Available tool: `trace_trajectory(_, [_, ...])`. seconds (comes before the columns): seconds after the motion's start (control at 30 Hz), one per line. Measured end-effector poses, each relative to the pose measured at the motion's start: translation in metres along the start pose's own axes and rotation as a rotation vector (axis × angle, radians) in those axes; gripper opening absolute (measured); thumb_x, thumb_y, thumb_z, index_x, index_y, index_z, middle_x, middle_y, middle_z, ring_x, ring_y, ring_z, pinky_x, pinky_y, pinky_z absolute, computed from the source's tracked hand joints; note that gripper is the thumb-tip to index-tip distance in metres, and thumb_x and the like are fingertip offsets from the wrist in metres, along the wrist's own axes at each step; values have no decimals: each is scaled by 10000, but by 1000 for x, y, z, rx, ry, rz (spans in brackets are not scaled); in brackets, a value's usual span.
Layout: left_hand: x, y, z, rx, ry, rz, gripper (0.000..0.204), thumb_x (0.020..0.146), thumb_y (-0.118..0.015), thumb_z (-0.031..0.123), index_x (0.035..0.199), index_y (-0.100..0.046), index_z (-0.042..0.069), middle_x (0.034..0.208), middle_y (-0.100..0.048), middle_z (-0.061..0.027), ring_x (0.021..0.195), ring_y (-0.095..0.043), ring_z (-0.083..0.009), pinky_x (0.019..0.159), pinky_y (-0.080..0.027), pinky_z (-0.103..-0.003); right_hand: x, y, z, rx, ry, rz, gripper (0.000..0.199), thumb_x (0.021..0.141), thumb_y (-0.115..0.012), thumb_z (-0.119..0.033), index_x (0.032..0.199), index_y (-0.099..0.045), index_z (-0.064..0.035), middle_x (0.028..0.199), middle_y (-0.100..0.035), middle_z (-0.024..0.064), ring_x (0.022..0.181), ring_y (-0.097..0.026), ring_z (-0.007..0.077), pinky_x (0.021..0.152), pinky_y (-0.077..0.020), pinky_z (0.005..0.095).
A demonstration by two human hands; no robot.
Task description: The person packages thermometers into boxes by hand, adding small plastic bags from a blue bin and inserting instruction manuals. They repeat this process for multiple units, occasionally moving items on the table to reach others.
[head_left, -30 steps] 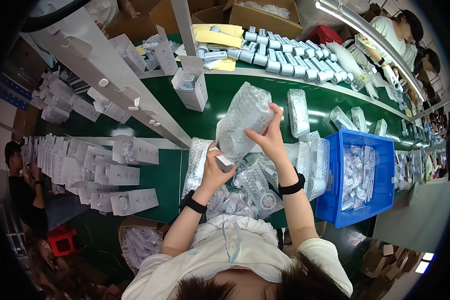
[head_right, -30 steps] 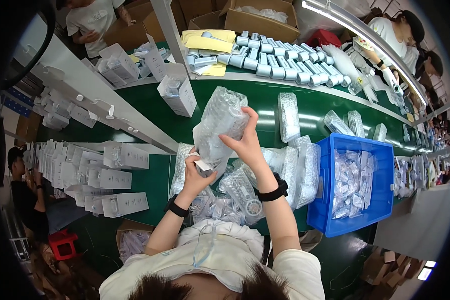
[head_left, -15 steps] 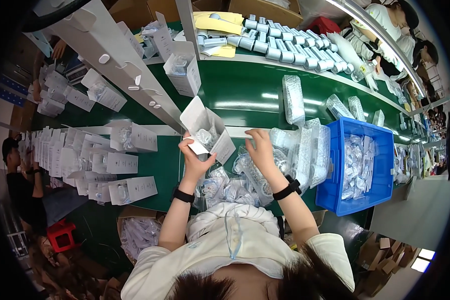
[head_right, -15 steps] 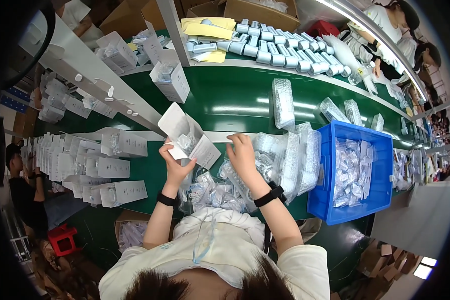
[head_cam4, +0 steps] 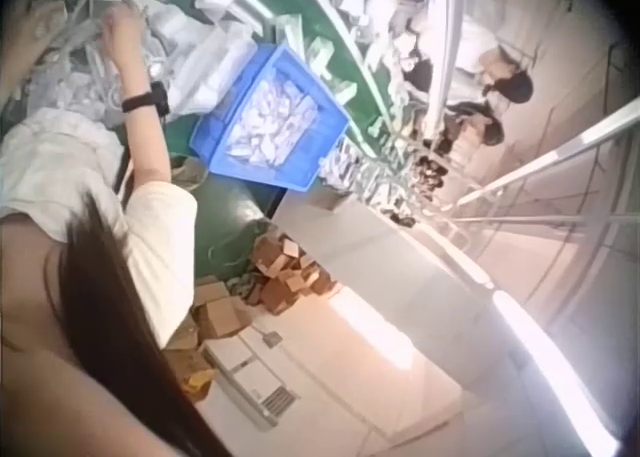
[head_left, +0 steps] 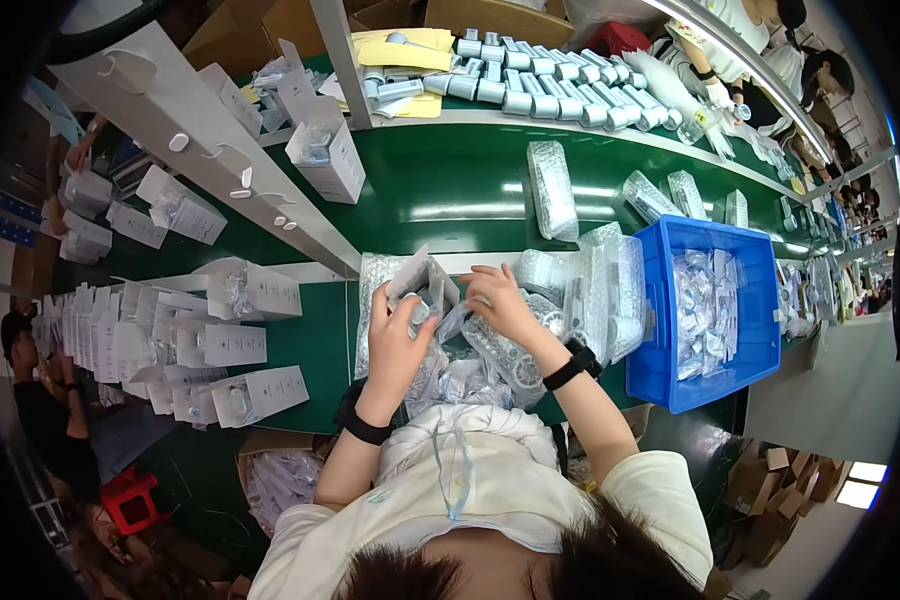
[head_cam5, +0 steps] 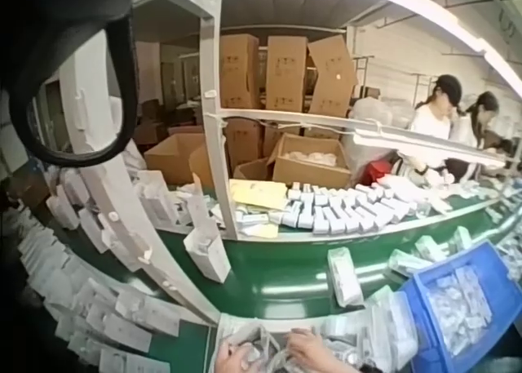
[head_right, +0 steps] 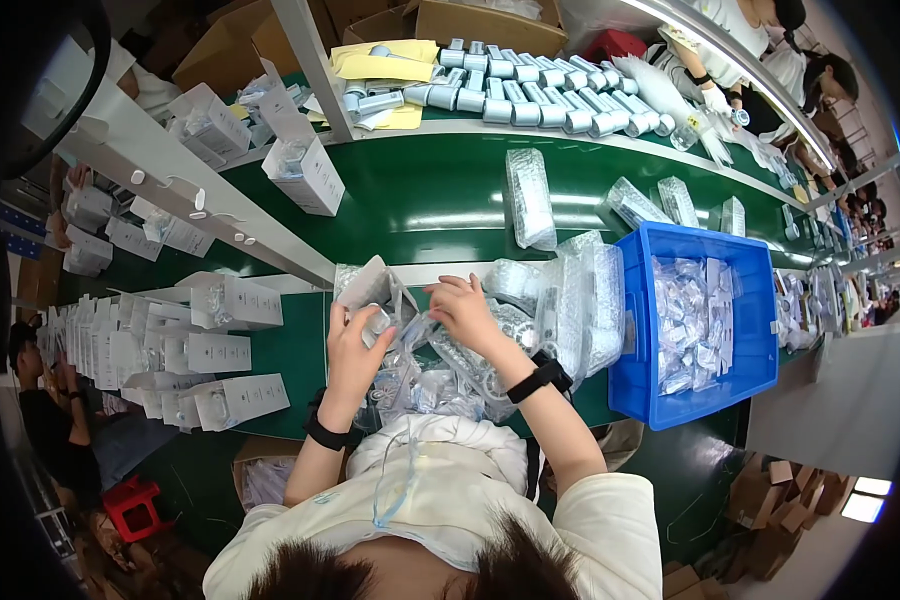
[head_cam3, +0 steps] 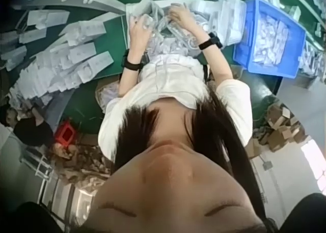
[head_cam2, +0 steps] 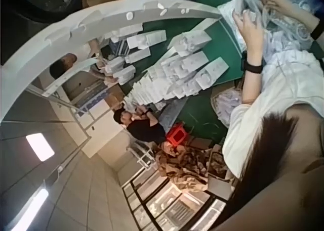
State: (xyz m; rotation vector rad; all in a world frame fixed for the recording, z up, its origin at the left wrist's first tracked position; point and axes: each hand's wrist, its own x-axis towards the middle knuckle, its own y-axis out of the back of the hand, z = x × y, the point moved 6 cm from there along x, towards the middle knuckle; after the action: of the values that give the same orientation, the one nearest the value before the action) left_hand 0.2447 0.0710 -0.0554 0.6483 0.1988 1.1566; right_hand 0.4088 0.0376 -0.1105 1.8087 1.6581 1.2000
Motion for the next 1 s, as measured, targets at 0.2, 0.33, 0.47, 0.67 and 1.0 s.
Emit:
trace_trajectory(0.2, [16,6,5,46,-1,21,135,641,-660,19,747,-587,-22,909,-540,-143,738,-563,-323,646,-451,-338,-11,88,-6,616,-367,579,138,704,-569,14,821,-515,-36,884,-592,104,773,-575,241,646,-469,285])
trace_trajectory(0.33, [19,11,-10,39,85,59,134,632,-660,8,756,-614,-14,759,-565,-113,581,-537,-213,536,-410,-294,31,97,-66,243,273,273,193,644,-588,3,821,-523,-35,854,-574,96,747,-563,216,655,-467,292])
trace_trajectory(0.47, [24,12,-5,-20,80,34,105,636,-655,2,718,-599,-33,750,-544,-137,653,-559,-307,578,-430,-329,45,49,-84,-98,550,-110,112,649,-566,-124,752,-581,-83,788,-524,55,815,-512,220,697,-436,321])
trace_trajectory(0.67, [25,15,-5,9,137,28,96,645,-632,-19,734,-600,-35,752,-542,-144,650,-559,-302,578,-432,-332,48,28,-90,-244,441,-205,295,657,-620,-348,612,-628,-57,775,-529,61,813,-489,246,910,-308,461])
trace_trajectory(1.0, [24,12,-1,149,-40,149,73,660,-599,-31,725,-564,-37,771,-536,-166,693,-544,-335,605,-428,-361,18,-13,-74,-341,142,-606,577,711,-591,-454,938,-558,75,842,-551,113,936,-509,267,1024,-120,539])
